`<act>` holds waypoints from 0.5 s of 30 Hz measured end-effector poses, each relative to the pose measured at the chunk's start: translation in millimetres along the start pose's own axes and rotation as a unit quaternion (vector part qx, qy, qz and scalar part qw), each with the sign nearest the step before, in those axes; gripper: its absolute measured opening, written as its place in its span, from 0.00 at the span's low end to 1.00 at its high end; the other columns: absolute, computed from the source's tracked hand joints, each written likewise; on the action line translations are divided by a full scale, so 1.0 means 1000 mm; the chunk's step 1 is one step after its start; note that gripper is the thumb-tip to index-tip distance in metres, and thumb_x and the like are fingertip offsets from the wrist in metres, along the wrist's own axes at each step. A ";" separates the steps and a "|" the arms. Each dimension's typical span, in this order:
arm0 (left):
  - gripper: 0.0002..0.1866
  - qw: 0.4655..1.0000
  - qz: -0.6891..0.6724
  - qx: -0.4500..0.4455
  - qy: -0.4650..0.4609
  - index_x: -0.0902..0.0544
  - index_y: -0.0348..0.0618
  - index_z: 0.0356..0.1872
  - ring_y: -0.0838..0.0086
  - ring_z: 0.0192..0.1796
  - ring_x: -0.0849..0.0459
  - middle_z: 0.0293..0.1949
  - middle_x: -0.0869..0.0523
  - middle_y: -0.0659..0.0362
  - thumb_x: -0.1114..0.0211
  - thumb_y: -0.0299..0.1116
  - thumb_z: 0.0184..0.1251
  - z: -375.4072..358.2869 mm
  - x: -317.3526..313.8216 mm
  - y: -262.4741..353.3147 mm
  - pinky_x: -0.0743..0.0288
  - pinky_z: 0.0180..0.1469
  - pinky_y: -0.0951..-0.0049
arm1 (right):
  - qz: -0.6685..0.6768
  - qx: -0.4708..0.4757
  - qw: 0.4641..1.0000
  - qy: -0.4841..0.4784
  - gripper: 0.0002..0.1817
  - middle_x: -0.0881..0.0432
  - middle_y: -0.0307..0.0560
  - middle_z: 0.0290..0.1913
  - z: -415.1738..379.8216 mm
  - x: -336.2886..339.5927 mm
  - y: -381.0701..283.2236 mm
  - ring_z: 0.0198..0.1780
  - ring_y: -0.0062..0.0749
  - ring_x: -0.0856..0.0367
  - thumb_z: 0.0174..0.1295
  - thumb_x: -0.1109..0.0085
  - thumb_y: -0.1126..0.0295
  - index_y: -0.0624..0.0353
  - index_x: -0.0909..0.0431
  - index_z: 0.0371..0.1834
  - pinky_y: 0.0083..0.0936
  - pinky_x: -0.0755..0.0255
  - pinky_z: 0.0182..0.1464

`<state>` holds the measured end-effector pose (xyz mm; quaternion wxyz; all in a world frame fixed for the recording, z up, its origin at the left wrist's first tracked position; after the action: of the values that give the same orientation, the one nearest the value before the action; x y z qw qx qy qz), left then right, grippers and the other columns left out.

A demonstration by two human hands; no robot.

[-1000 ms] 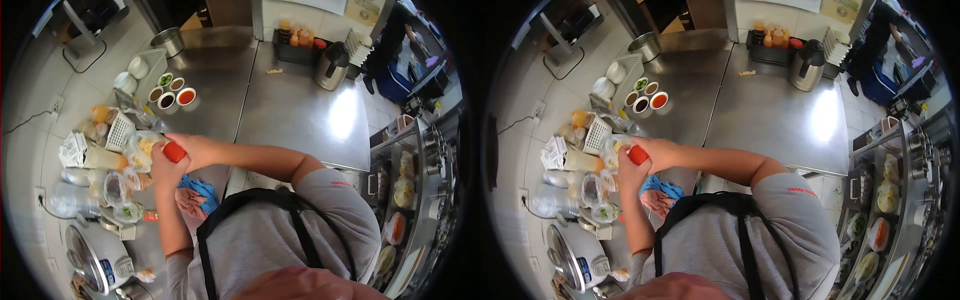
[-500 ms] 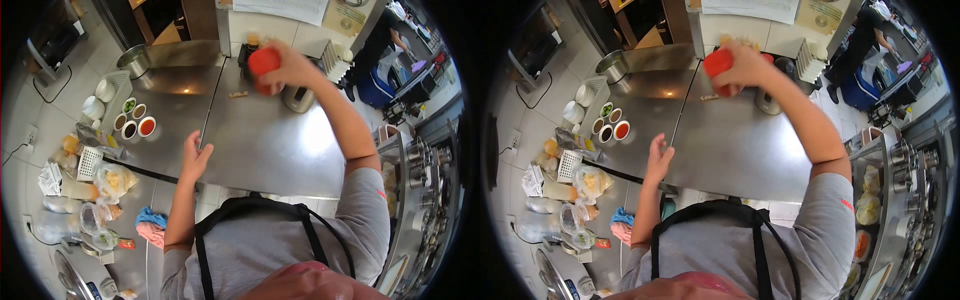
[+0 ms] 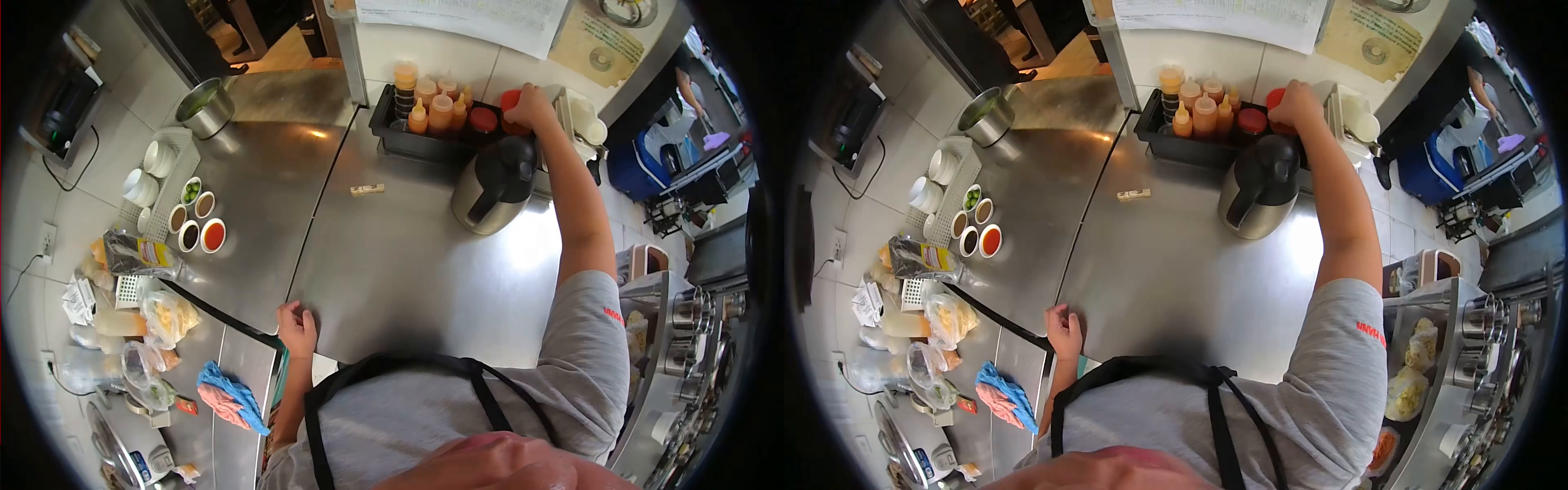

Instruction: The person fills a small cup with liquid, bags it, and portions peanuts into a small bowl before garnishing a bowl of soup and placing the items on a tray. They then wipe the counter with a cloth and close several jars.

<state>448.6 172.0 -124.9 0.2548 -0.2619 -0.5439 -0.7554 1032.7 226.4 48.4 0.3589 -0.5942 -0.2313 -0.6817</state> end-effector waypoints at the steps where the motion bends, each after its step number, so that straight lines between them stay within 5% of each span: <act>1: 0.13 1.000 0.004 -0.006 0.005 0.27 0.38 0.37 0.73 0.18 0.30 0.37 0.27 0.53 0.42 0.26 0.47 0.001 -0.001 0.001 0.33 0.23 0.77 | -0.007 0.001 1.000 -0.003 0.31 0.28 0.61 0.44 -0.003 -0.009 0.003 0.47 0.49 0.28 0.28 0.37 0.61 0.67 0.29 0.39 0.31 0.31 0.47; 5: 0.11 1.000 0.021 -0.012 0.013 0.26 0.39 0.34 0.71 0.18 0.29 0.35 0.26 0.53 0.42 0.27 0.46 0.001 -0.002 0.001 0.33 0.24 0.75 | 0.031 0.020 0.998 -0.055 0.31 0.24 0.63 0.38 0.018 -0.072 0.030 0.43 0.50 0.25 0.24 0.34 0.64 0.70 0.28 0.36 0.33 0.30 0.45; 8: 0.10 0.999 0.031 -0.020 0.018 0.26 0.39 0.33 0.67 0.22 0.27 0.33 0.26 0.53 0.42 0.27 0.46 0.001 -0.004 0.000 0.32 0.26 0.72 | 0.088 0.011 0.991 -0.105 0.34 0.27 0.65 0.43 0.035 -0.125 0.057 0.48 0.52 0.28 0.29 0.36 0.63 0.66 0.33 0.45 0.36 0.34 0.48; 12: 0.10 0.998 0.049 -0.017 0.035 0.26 0.41 0.33 0.64 0.27 0.25 0.32 0.25 0.52 0.42 0.28 0.46 0.000 -0.001 0.000 0.30 0.30 0.71 | 0.123 0.039 0.986 -0.109 0.36 0.27 0.62 0.45 0.019 -0.110 0.046 0.50 0.49 0.29 0.33 0.34 0.62 0.65 0.34 0.49 0.34 0.36 0.50; 14: 0.10 0.999 0.041 0.004 0.033 0.26 0.41 0.33 0.65 0.27 0.24 0.33 0.25 0.53 0.41 0.29 0.46 0.001 0.000 -0.001 0.30 0.29 0.71 | 0.093 0.125 0.986 -0.059 0.37 0.26 0.60 0.45 0.061 -0.148 0.084 0.49 0.47 0.28 0.36 0.34 0.58 0.65 0.34 0.51 0.35 0.36 0.50; 15: 0.10 0.999 0.032 0.025 0.025 0.26 0.41 0.33 0.65 0.27 0.24 0.33 0.25 0.53 0.41 0.29 0.46 0.001 0.001 -0.001 0.30 0.28 0.72 | 0.084 0.083 0.992 -0.051 0.35 0.25 0.59 0.44 0.051 -0.122 0.069 0.49 0.49 0.28 0.38 0.37 0.54 0.64 0.32 0.49 0.35 0.35 0.49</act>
<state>447.2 173.5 -124.3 0.2988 -0.2536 -0.5473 -0.7395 1122.7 246.1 -68.7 0.4504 -0.6141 -0.2542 -0.5961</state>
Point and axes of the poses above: each hand's wrist, its own z-axis towards the middle knuckle, its own x-axis out of the back of the hand, y = z × x, the point moved 6 cm from there along z, towards the middle knuckle
